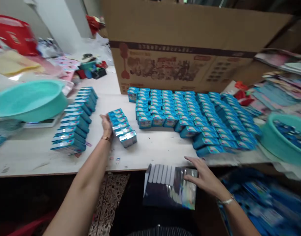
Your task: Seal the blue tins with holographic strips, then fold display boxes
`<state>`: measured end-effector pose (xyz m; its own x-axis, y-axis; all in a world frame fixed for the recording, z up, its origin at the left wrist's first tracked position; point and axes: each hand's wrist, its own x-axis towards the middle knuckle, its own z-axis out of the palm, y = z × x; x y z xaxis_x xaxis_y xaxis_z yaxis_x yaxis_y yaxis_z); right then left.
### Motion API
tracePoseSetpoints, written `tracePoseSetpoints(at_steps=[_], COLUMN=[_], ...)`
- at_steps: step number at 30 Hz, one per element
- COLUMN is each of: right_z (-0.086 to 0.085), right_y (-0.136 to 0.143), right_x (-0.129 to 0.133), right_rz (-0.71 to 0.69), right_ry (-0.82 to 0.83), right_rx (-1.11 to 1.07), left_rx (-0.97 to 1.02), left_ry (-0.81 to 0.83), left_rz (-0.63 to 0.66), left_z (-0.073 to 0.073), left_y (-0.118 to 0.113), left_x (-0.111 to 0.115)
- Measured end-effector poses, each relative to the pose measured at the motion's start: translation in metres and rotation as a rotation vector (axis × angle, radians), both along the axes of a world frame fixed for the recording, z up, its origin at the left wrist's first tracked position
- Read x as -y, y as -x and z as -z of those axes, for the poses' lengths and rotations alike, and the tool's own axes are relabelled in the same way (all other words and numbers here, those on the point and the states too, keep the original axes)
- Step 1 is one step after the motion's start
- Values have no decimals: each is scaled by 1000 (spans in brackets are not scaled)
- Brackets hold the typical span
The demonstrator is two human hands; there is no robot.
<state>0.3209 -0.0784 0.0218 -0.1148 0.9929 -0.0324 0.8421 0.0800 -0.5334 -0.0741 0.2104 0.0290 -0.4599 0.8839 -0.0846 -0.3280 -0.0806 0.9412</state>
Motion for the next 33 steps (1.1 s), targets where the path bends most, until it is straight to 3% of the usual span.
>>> tracePoseSetpoints(at_steps=[1,4,6,7,9,12,15,20,23,27,30,33], right_z=[2,9,14,17,21,25,25,15,4,-8,-6,2], right_y=[0,4,12,16,25,36,40,45,52,66,80,93], right_x=[7,23,27,27,25,20,22,34,22,-26,-63,-82], right_rz=[8,32,44,48,49,57,81,111,37,-109,-197,-285], right_ry=[-34,-133,-187,-207,-227,-237,-220,-245,-261,-263,-291,-333], right_rx=[25,99,153,180,220,230,188,87,65,108,246,325], left_rx=[-216,-395,-629,-745,-1055,-1402,-1595,-1558,-1429,-1356,-1268,-1154], left_ry=[-12,-127,-400,-513,-663,-568,-391,-291,-211,-111,-42,-40], left_rz=[-157,-434,-415,-312,171,755,1096,1266,1283,1191,1184,1172], left_z=[-2,-6,-7,-7,-7,-5,2,7,-3,-14,-9,7], left_y=[0,-12,-35,-51,-87,-137,-159,-145,-127,-107,-99,-97], left_x=[9,61,117,145,195,231,234,229,216,181,157,148])
